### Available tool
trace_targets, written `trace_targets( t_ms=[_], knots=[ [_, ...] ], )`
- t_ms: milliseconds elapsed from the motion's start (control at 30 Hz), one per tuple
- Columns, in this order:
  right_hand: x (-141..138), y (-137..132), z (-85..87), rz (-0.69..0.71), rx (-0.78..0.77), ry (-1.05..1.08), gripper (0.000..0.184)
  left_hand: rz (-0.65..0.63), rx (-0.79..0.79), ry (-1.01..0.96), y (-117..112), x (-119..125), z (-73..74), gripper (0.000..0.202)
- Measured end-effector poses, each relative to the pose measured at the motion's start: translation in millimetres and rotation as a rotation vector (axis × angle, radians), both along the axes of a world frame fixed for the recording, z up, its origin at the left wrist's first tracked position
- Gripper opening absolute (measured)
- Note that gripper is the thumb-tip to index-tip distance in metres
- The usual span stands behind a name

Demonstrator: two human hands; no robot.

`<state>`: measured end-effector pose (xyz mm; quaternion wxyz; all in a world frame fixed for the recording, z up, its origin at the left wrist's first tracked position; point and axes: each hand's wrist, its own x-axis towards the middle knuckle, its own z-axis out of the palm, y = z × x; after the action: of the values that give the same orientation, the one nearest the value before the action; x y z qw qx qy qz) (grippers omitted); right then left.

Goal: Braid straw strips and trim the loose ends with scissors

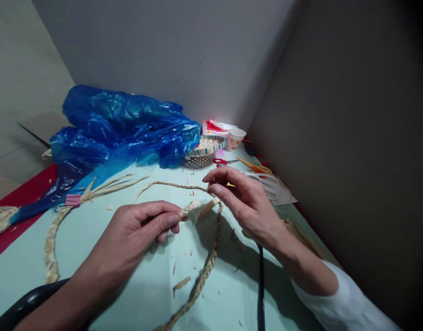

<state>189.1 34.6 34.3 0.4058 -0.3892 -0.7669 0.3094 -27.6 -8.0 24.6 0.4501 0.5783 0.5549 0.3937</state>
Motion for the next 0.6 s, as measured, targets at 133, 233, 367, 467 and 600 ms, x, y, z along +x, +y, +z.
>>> trace_targets(
  t_ms=[133, 233, 367, 467, 600],
  knots=[
    [-3.8, -3.9, 3.0, 0.208, -0.076, 0.001, 0.019, -0.092, -0.187, -0.168, 2.5, -0.3, -1.5, 0.025],
    [-10.6, -11.0, 0.7, 0.277, -0.04, -0.047, 0.019, -0.156, -0.239, -0.157, 1.8, 2.3, 0.5, 0.032],
    [-16.2, -16.8, -3.6, 0.29, -0.147, 0.025, 0.025, -0.209, -0.313, -0.187, -0.1, 3.5, 3.5, 0.04],
    [-18.0, -16.4, -4.3, 0.239, -0.289, 0.123, 0.026, -0.214, -0.312, -0.231, -1.0, 0.4, 2.1, 0.042],
    [-19.9, -13.7, -6.9, 0.168, -0.367, 0.193, 0.026, -0.012, -0.072, -0.029, -2.7, -3.5, -4.0, 0.039]
  ],
)
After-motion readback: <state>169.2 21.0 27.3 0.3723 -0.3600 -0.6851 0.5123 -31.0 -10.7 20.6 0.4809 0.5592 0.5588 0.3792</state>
